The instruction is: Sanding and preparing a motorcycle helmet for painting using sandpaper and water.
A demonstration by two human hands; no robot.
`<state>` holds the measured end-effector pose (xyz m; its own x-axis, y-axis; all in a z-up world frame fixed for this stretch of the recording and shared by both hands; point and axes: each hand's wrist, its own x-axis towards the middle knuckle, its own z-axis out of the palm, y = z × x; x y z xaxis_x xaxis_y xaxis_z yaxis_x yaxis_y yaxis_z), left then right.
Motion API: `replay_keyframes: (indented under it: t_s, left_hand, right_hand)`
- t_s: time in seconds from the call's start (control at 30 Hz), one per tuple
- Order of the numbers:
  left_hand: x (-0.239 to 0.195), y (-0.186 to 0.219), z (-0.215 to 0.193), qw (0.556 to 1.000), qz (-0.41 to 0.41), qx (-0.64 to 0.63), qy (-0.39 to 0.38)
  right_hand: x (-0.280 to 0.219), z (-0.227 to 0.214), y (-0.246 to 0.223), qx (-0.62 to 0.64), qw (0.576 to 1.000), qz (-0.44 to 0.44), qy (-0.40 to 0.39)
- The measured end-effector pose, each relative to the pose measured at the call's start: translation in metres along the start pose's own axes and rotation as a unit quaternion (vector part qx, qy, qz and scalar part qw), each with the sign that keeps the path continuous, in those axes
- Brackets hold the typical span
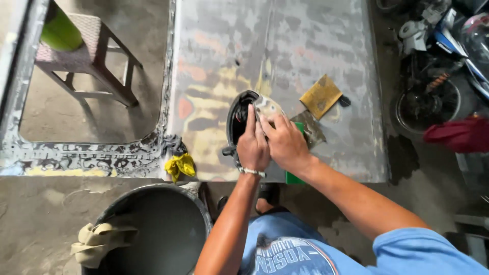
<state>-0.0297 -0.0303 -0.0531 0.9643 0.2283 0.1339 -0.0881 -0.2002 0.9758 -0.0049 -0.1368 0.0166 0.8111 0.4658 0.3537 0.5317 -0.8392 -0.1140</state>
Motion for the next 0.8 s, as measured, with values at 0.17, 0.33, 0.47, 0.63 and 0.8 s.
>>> replay_keyframes:
  t_s: [0.17, 0.33, 0.47, 0.63, 0.8]
  left_hand:
    - [-0.002, 0.015, -0.004, 0.998, -0.037, 0.032, -0.025]
    - [-0.002, 0.017, -0.002, 0.997, -0.071, 0.026, -0.028]
    - [0.004, 0.009, -0.003, 1.000, 0.011, 0.022, -0.010]
    - [0.001, 0.023, -0.013, 0.999, -0.025, 0.017, -0.024]
    - [0.005, 0.014, -0.012, 0.998, -0.046, 0.040, -0.014]
  right_hand:
    - [0.003, -0.017, -0.007, -0.025, 0.996, 0.062, -0.064]
    - [-0.012, -0.004, 0.001, 0.000, 0.998, 0.011, -0.063]
    - [0.002, -0.010, 0.001, -0.004, 0.999, 0.036, -0.035]
    - [-0.005, -0.008, -0.001, -0.002, 0.998, 0.042, -0.045]
    - [-0.014, 0.002, -0.005, -0.004, 0.998, 0.026, -0.053]
